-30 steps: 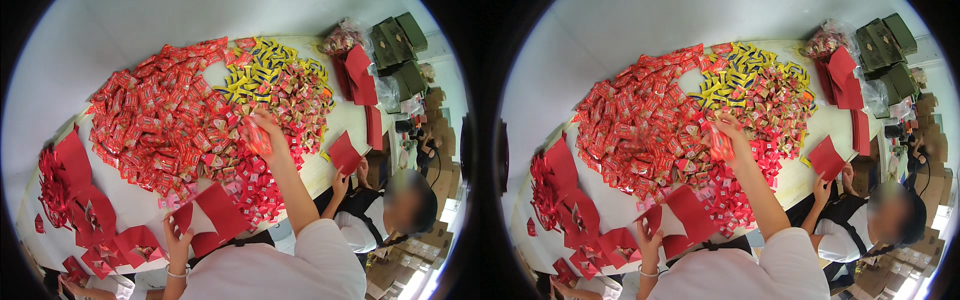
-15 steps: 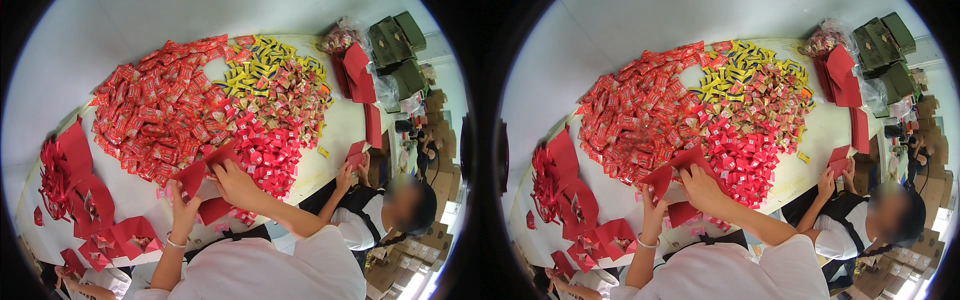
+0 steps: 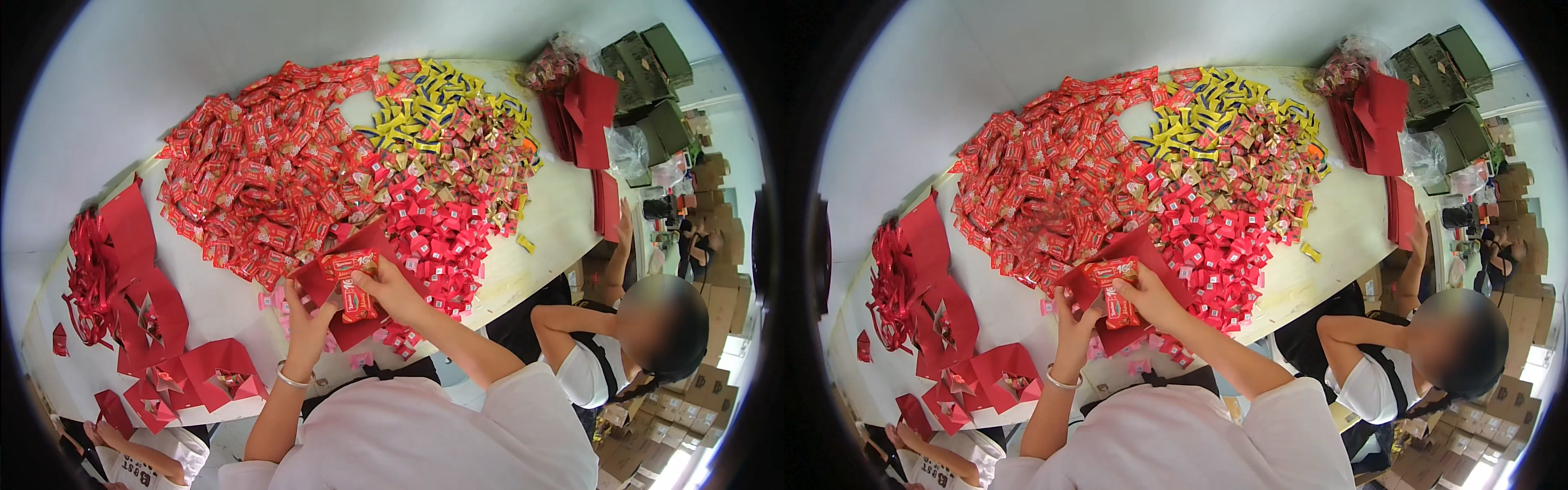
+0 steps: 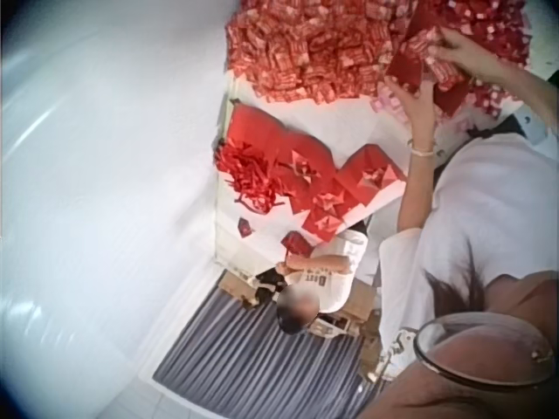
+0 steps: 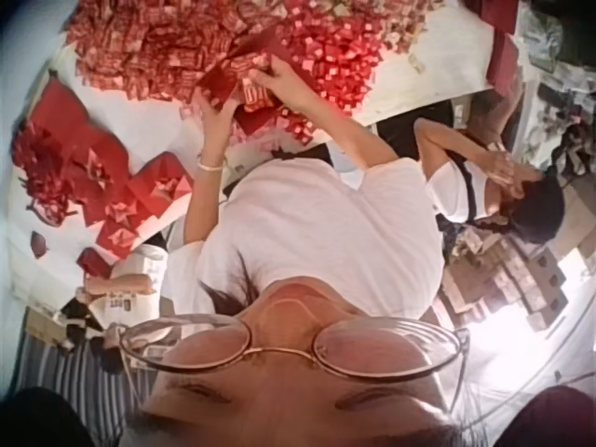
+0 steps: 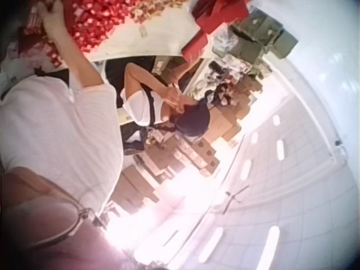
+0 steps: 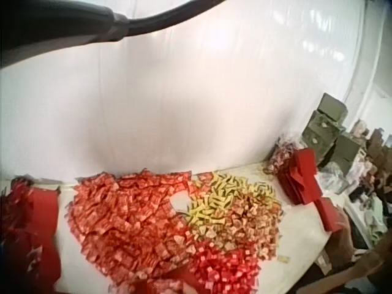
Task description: The person repeatedly picks small wrapped candies from piles on a table and places them into red paper envelopes, then folds the envelopes closed. The process is repeated continuously with multiple candy types and envelopes.
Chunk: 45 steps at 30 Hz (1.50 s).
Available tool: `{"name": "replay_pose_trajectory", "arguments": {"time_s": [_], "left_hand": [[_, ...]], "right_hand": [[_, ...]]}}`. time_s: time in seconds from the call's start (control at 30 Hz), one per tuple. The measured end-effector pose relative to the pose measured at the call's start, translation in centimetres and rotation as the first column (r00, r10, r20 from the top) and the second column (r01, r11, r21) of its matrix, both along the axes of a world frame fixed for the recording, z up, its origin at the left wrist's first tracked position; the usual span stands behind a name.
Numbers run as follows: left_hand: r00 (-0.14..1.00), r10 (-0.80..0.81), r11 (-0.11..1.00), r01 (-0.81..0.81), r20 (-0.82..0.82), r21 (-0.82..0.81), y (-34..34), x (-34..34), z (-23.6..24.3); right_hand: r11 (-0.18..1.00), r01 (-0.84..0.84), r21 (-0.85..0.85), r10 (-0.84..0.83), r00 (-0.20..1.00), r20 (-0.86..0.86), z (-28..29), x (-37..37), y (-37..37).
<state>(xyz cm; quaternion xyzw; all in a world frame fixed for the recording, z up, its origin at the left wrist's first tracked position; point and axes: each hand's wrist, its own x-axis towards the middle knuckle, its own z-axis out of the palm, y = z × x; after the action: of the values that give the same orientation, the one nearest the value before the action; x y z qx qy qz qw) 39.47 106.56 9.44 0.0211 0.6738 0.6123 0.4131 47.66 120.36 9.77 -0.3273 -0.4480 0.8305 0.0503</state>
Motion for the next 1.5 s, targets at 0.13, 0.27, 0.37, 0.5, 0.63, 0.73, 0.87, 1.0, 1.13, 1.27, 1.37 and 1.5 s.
{"name": "replay_pose_trajectory", "arguments": {"time_s": [0.13,0.27,0.37,0.5,0.63,0.73,0.87,1.0,1.13,1.27,1.37,1.5], "left_hand": [[0.929,-0.054,0.985,-0.011,-0.365,-0.174,-1.7,-0.1,-1.5],[0.947,-0.061,0.998,0.049,-0.317,-0.046,-3.2,-1.5,1.2],[0.894,-0.378,0.922,0.339,-0.242,-0.188,-3.6,-3.1,4.7],[0.656,-0.661,0.750,0.577,-0.365,-0.323,-4.1,-4.0,7.2],[0.604,-0.701,0.713,0.596,-0.379,-0.369,-4.9,-3.3,9.2],[0.624,-0.703,0.711,0.635,-0.341,-0.302,-6.2,-2.7,7.9],[0.621,-0.733,0.680,0.668,-0.276,-0.303,-8.4,-1.6,6.8],[0.650,-0.760,0.638,0.742,-0.011,-0.208,-9.0,-0.9,6.2],[0.632,-0.765,0.616,0.774,0.122,-0.147,-9.2,0.0,7.5],[0.668,-0.725,0.658,0.744,0.167,-0.115,-10.3,1.0,6.3],[0.716,-0.626,0.747,0.664,0.308,-0.028,-12.0,0.9,4.3],[0.758,-0.470,0.876,0.463,0.452,0.133,-16.4,-0.7,1.5]], "right_hand": [[0.983,0.148,-0.107,-0.150,0.989,-0.009,0.9,1.4,0.7],[0.977,-0.067,0.203,0.068,0.998,0.002,7.0,2.2,2.7],[0.366,-0.571,0.735,0.669,0.710,0.219,9.4,2.5,1.9],[-0.332,-0.538,0.775,0.685,0.427,0.590,9.6,2.3,-1.7],[-0.508,-0.531,0.679,0.596,0.352,0.721,8.7,2.1,-4.1],[-0.473,-0.529,0.704,0.673,0.299,0.677,7.7,2.3,-4.9],[-0.387,-0.643,0.661,0.775,0.162,0.611,7.9,3.0,-5.6],[-0.287,-0.823,0.490,0.765,0.111,0.634,9.8,2.4,-7.0],[-0.450,-0.817,0.359,0.679,-0.052,0.733,9.6,2.7,-8.3],[-0.468,-0.795,0.386,0.692,-0.057,0.720,10.5,3.2,-9.1],[-0.435,-0.684,0.585,0.675,0.183,0.715,11.9,5.4,-10.3],[-0.342,-0.549,0.763,0.736,0.349,0.581,13.2,6.6,-10.6]]}}
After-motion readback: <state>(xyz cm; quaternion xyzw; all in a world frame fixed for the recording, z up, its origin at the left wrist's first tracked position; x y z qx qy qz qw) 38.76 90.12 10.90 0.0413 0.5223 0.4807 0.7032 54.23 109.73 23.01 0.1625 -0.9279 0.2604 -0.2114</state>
